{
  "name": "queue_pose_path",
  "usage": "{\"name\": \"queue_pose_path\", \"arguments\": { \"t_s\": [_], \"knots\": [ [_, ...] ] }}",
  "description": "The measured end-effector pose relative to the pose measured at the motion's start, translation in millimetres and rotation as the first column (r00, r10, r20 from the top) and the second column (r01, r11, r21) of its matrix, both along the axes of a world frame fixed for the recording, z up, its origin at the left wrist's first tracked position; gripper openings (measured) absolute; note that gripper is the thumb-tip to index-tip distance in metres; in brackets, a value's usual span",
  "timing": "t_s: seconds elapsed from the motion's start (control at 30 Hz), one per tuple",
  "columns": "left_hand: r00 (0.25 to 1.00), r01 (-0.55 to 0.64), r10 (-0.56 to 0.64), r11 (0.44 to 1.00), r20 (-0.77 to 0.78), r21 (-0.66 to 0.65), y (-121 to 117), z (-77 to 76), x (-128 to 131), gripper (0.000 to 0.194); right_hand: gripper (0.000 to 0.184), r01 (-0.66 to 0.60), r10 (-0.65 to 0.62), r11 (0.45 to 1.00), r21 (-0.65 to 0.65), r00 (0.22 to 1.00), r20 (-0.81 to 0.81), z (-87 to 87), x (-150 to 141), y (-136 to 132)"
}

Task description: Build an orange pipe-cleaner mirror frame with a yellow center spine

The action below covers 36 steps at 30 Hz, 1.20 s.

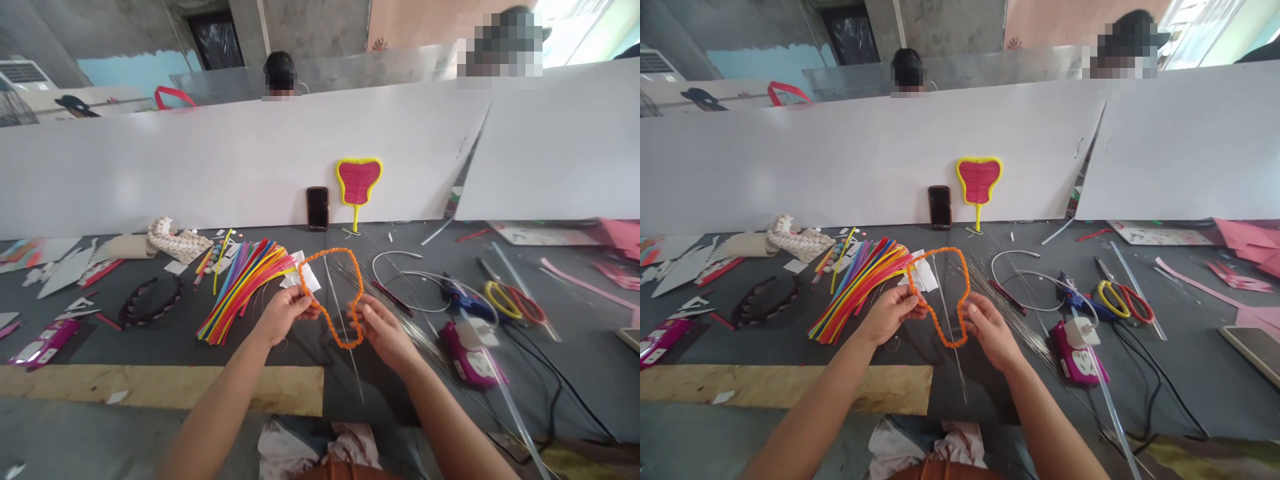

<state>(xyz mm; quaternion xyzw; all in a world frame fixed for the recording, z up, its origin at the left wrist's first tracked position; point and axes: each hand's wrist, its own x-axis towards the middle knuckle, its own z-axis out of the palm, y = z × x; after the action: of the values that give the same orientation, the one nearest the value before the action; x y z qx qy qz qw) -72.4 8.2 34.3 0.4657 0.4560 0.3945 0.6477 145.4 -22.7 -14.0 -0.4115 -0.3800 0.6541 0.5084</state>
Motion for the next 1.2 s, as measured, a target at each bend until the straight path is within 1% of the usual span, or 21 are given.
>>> {"name": "queue_pose_path", "arguments": {
  "t_s": [0.03, 0.07, 0.1, 0.17, 0.3, 0.4, 0.47, 0.5, 0.57, 0.63, 0.7, 0.73, 0.83, 0.9, 1.03, 1.2],
  "knots": [
    [1.000, 0.007, -0.007, 1.000, 0.012, 0.005, 0, 0.4, 2, 0.027, 0.046, -0.116, 0.109, 0.992, -0.055, 0.988, -0.111, 2.1, -2, -2],
    [1.000, 0.016, -0.016, 1.000, 0.019, 0.013, -1, 0.7, 4, 0.026, 0.047, -0.215, 0.197, 0.974, -0.077, 0.961, -0.195, 5.2, -5, -3],
    [0.999, 0.025, -0.025, 0.999, 0.021, 0.024, -2, 0.8, 6, 0.026, 0.048, -0.285, 0.257, 0.955, -0.085, 0.934, -0.248, 8.8, -8, -5],
    [0.999, 0.046, -0.046, 0.998, 0.008, 0.047, -3, 1.0, 10, 0.025, 0.045, -0.342, 0.299, 0.934, -0.105, 0.907, -0.297, 14.7, -15, -8],
    [0.998, 0.049, -0.047, 0.997, -0.029, 0.058, -6, 2.4, 14, 0.025, 0.031, -0.330, 0.270, 0.929, -0.165, 0.913, -0.305, 16.6, -26, -11],
    [0.999, 0.052, -0.052, 0.998, 0.000, 0.042, -8, 2.9, 16, 0.024, 0.026, -0.312, 0.247, 0.931, -0.191, 0.920, -0.303, 13.6, -28, -13],
    [0.997, 0.053, -0.054, 0.998, 0.051, 0.028, -8, 2.4, 16, 0.022, 0.030, -0.340, 0.274, 0.926, -0.166, 0.904, -0.327, 12.5, -26, -13],
    [0.996, 0.045, -0.046, 0.999, 0.082, 0.017, -8, 2.0, 16, 0.021, 0.035, -0.362, 0.294, 0.921, -0.142, 0.887, -0.357, 12.3, -24, -13],
    [0.989, 0.017, -0.015, 1.000, 0.145, -0.012, -7, 1.3, 16, 0.020, 0.049, -0.405, 0.322, 0.909, -0.098, 0.833, -0.449, 12.0, -20, -13],
    [0.979, -0.015, 0.025, 0.999, 0.204, -0.048, -7, 1.1, 16, 0.019, 0.062, -0.429, 0.314, 0.897, -0.101, 0.783, -0.536, 11.6, -17, -13],
    [0.969, -0.024, 0.040, 0.998, 0.245, -0.066, -7, 1.6, 18, 0.018, 0.063, -0.450, 0.291, 0.880, -0.149, 0.761, -0.579, 10.8, -16, -13],
    [0.968, -0.019, 0.034, 0.998, 0.249, -0.063, -7, 2.0, 20, 0.017, 0.058, -0.453, 0.282, 0.875, -0.172, 0.766, -0.578, 10.2, -17, -13],
    [0.979, 0.003, 0.004, 0.999, 0.204, -0.032, -9, 3.4, 26, 0.015, 0.037, -0.450, 0.298, 0.874, -0.181, 0.792, -0.533, 7.7, -20, -12],
    [0.987, 0.018, -0.015, 1.000, 0.160, -0.016, -10, 4.4, 29, 0.015, 0.029, -0.439, 0.303, 0.883, -0.165, 0.802, -0.516, 5.2, -24, -11],
    [0.996, 0.059, -0.059, 0.998, 0.069, -0.006, -11, 5.9, 29, 0.018, 0.021, -0.407, 0.279, 0.903, -0.138, 0.799, -0.532, -1.2, -28, -9],
    [0.987, 0.076, -0.067, 0.995, -0.143, 0.060, -11, 6.4, 27, 0.023, 0.021, -0.403, 0.295, 0.906, -0.131, 0.822, -0.487, -5.7, -27, -8]
  ]
}}
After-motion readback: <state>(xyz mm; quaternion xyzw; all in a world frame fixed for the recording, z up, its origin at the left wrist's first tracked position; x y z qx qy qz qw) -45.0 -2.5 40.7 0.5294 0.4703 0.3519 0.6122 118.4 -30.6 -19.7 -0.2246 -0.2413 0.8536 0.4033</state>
